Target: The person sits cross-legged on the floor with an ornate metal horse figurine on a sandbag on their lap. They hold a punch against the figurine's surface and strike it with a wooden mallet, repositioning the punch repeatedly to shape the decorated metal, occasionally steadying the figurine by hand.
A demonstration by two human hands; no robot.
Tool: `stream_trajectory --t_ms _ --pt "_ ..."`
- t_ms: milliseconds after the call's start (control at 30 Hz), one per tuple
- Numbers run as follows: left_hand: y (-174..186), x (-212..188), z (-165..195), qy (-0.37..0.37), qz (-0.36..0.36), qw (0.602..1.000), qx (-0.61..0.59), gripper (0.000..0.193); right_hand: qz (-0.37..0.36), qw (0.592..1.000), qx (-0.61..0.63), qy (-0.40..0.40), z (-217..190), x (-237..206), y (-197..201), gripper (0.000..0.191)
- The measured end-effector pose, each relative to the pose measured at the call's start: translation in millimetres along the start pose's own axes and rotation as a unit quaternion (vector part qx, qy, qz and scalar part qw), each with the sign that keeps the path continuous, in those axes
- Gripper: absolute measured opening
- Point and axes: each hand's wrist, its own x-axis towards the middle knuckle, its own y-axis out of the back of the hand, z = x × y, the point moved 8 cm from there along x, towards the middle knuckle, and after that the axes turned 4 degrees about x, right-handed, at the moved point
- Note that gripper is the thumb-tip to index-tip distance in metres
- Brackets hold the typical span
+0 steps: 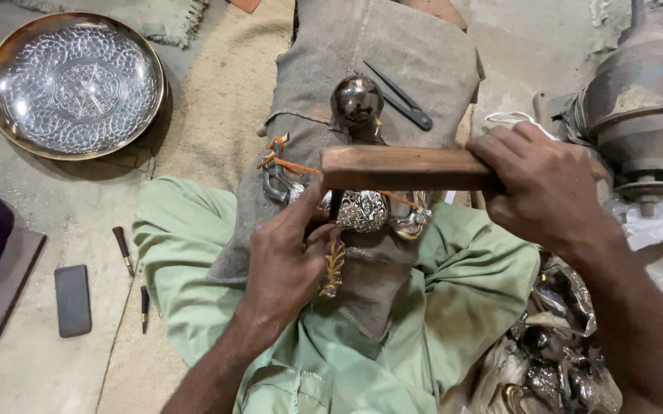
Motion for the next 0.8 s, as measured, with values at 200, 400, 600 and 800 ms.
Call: stream_trajectory --t_ms 200,400,600,800 --pt "0 -2 2 -0.018 0.0 1.0 -0.001 0.064 0.062 0.996 0.014 0.054 -12 -5 10 0.048" --pt "2 -3 5 -0.025 0.002 0.999 -0.019 0.064 0.025 0.997 0.073 -0.019 -1 -2 7 0.042" --pt "1 -5 1 0.005 -0.009 0.999 -0.032 0.063 -0.041 0.974 0.194 -0.108 4 -3 -7 0.046" --pt "1 -7 0 -0.022 0.0 0.999 -0.038 0.061 -0.082 0.979 0.123 -0.137 0 -4 -10 0.054"
